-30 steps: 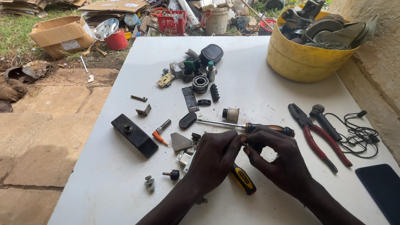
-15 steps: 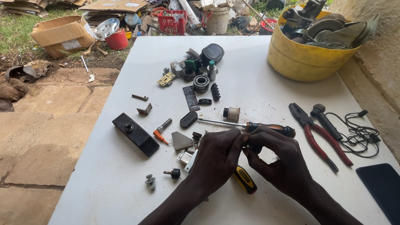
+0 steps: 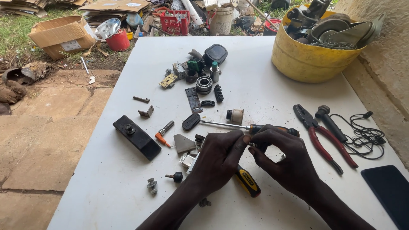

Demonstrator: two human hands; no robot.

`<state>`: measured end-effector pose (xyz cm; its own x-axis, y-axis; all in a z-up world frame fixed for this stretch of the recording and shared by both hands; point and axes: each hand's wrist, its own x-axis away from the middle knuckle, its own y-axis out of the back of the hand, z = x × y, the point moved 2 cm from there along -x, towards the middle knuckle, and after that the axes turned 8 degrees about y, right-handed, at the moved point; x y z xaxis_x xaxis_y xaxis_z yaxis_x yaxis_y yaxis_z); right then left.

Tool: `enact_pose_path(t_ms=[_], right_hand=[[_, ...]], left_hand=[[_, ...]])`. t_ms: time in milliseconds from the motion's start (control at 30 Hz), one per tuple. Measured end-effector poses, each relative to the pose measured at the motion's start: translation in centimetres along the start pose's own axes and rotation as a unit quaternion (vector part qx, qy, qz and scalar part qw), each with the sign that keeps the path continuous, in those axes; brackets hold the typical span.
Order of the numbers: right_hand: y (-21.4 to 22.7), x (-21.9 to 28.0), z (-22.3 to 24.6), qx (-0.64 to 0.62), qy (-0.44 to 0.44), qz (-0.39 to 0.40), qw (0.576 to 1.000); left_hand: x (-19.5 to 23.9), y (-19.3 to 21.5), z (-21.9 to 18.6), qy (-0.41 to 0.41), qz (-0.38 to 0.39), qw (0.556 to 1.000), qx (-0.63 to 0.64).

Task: Disassembling and inspecting small mechanical components on a workbench using hand tools.

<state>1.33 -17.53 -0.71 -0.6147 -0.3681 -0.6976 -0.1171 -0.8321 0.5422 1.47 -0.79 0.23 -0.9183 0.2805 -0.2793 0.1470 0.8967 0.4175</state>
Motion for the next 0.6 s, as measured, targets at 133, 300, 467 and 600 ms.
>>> enact_pose_path(t_ms=[133,300,467,600], right_hand=[[0.13,-0.22,0.14,0.005,-0.018,0.004,1.000],[0.04,-0.44,0.39,-0.003,-0.027,0.005,1.000],[0.05,-0.38,0.55,-0.004,-0.002,0.006,1.000],[0.19,-0.52,0.37,-0.021,-0.015,0.002,1.000]], left_hand=[[-0.10,0.21,0.21,0.021,0.015,1.000,0.009],[-0.06,-0.04,0.01,-0.060,0.030,0.998,0.007],[0.10,-0.07,0.18,-0.027,-0.017,0.999,-0.019],[-0.23,0.29,-0.17,-0.035,0.013,0.999,0.011]])
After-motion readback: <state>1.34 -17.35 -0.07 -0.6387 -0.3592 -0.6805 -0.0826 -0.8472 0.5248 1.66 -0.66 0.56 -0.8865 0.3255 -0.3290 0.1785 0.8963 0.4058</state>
